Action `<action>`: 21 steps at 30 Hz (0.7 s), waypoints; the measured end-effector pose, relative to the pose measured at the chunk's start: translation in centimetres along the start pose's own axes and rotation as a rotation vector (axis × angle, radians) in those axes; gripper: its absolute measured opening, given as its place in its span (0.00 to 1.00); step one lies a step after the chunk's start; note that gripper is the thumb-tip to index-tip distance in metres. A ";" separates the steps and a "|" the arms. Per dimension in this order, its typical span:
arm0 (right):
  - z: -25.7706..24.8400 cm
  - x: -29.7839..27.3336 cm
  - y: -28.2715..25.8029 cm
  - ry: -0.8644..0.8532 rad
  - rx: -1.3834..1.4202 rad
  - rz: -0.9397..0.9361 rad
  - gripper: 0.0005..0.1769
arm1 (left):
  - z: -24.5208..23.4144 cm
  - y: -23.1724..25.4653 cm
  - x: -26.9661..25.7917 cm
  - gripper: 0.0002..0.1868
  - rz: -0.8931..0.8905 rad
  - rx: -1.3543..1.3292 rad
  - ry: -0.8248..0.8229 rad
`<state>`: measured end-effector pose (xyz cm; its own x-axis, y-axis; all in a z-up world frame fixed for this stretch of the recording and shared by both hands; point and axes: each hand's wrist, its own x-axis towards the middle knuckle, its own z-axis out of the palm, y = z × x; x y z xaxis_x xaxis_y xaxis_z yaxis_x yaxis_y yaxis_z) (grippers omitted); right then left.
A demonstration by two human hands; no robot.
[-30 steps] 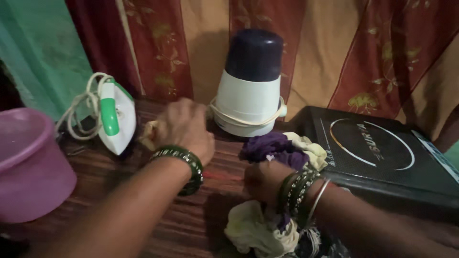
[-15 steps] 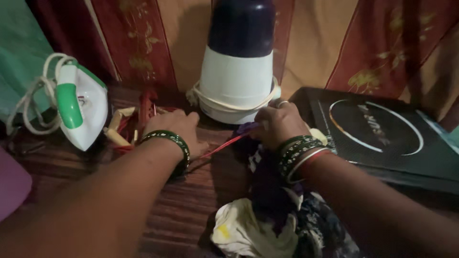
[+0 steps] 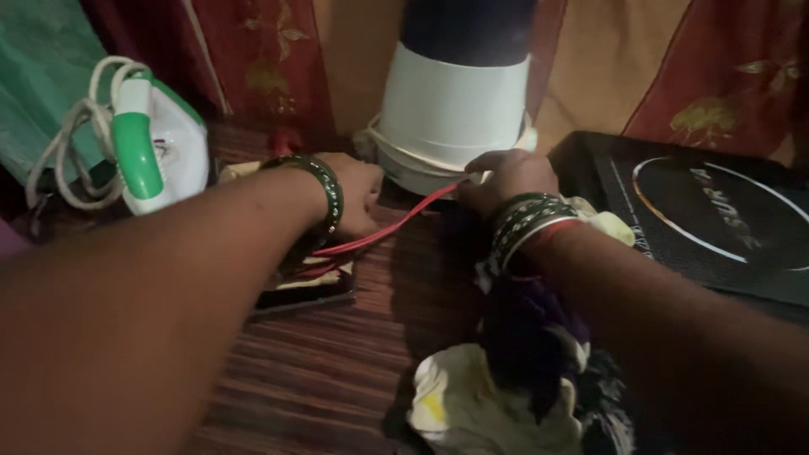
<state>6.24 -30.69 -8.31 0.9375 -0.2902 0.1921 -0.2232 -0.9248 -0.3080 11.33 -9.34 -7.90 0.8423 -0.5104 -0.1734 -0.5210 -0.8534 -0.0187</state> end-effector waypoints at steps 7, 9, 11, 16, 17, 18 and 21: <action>4.6 3.6 -1.1 -0.191 -0.200 -0.323 0.21 | -0.5 1.4 -3.0 0.26 -0.026 -0.100 0.098; 6.3 2.7 -2.0 -0.247 0.135 0.003 0.30 | -0.9 1.7 -3.4 0.27 -0.032 -0.107 0.088; 7.3 1.5 -1.8 -0.098 0.128 -0.068 0.25 | -1.2 1.9 -4.0 0.28 -0.047 -0.091 0.086; 8.7 -2.7 -1.7 0.203 0.148 -0.051 0.28 | -1.3 2.6 -5.0 0.28 -0.133 -0.102 0.134; 8.4 -3.1 -1.7 0.203 0.187 -0.020 0.31 | -1.2 2.7 -5.0 0.28 -0.150 -0.098 0.147; 8.0 -3.4 -2.0 0.203 0.226 0.010 0.34 | -1.2 2.7 -4.9 0.27 -0.167 -0.093 0.159; 7.0 -4.0 -2.4 0.178 0.243 0.144 0.35 | -0.9 2.9 -4.6 0.29 -0.196 -0.046 0.226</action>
<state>4.93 -25.56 -14.81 0.8348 -0.4721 0.2834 -0.2599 -0.7915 -0.5532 6.11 -9.56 -6.30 0.9384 -0.3414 0.0529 -0.3426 -0.9394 0.0158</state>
